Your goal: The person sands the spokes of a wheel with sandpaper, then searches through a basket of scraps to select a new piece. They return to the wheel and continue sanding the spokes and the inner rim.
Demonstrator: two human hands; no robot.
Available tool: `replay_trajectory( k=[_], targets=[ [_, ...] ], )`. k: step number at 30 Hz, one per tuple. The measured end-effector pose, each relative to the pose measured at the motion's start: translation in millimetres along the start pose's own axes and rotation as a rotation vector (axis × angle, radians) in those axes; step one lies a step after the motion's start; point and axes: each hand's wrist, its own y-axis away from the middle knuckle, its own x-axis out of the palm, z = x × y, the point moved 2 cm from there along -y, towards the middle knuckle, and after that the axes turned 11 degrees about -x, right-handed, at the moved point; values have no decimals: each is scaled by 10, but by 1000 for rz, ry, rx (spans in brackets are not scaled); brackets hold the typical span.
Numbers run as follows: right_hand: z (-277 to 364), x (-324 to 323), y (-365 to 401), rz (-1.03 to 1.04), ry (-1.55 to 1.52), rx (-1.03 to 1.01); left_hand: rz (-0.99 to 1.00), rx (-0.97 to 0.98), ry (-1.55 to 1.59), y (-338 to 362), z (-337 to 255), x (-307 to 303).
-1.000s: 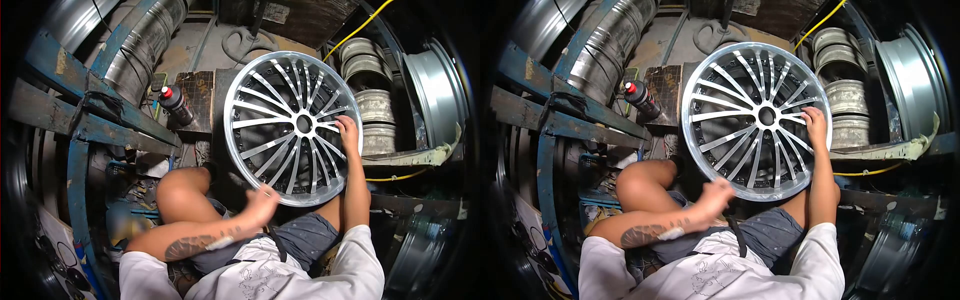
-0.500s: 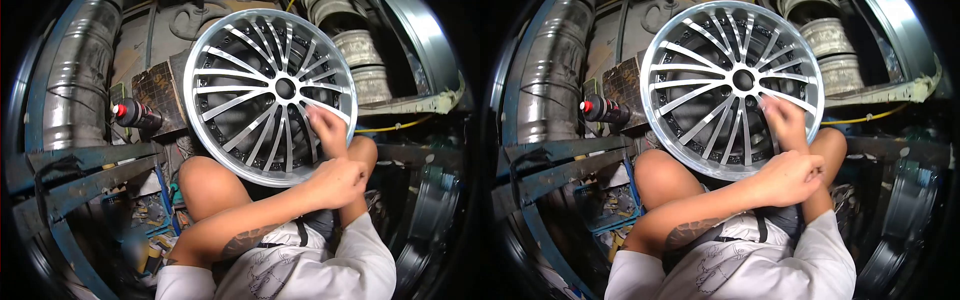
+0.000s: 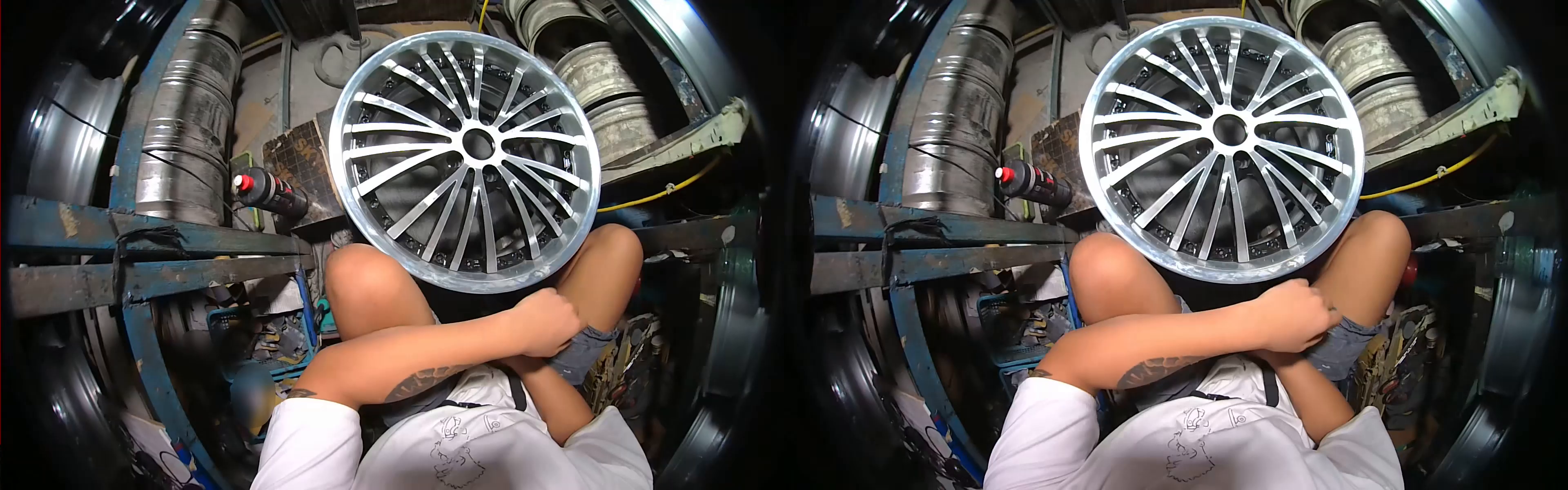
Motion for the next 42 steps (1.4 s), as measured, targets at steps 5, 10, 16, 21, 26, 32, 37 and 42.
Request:
replay_trajectory(
  k=[5, 10, 16, 21, 26, 32, 37, 42],
  targets=[
    [-217, 176, -103, 103, 126, 36, 181, 105, -129, 20, -462, 304],
    [-28, 92, -52, 102, 134, 75, 220, 198, -54, 27, -1041, 575],
    [-234, 274, -144, 70, 152, 10, 64, 233, -81, 228, -528, 782],
    [-71, 72, 23, 50, 89, -133, -24, 264, -51, 315, -640, 815],
    [-268, 120, -82, 43, 49, -179, -118, 275, -2, 425, -744, 755],
    [-292, 200, -146, -50, 128, -153, -114, 201, -67, 383, -628, 497],
    [-338, 106, -176, 43, -35, -213, -156, 131, -46, 345, -595, 353],
    [-348, 147, -220, 47, 60, -167, -159, 127, -42, 333, -573, 310]
  ],
)
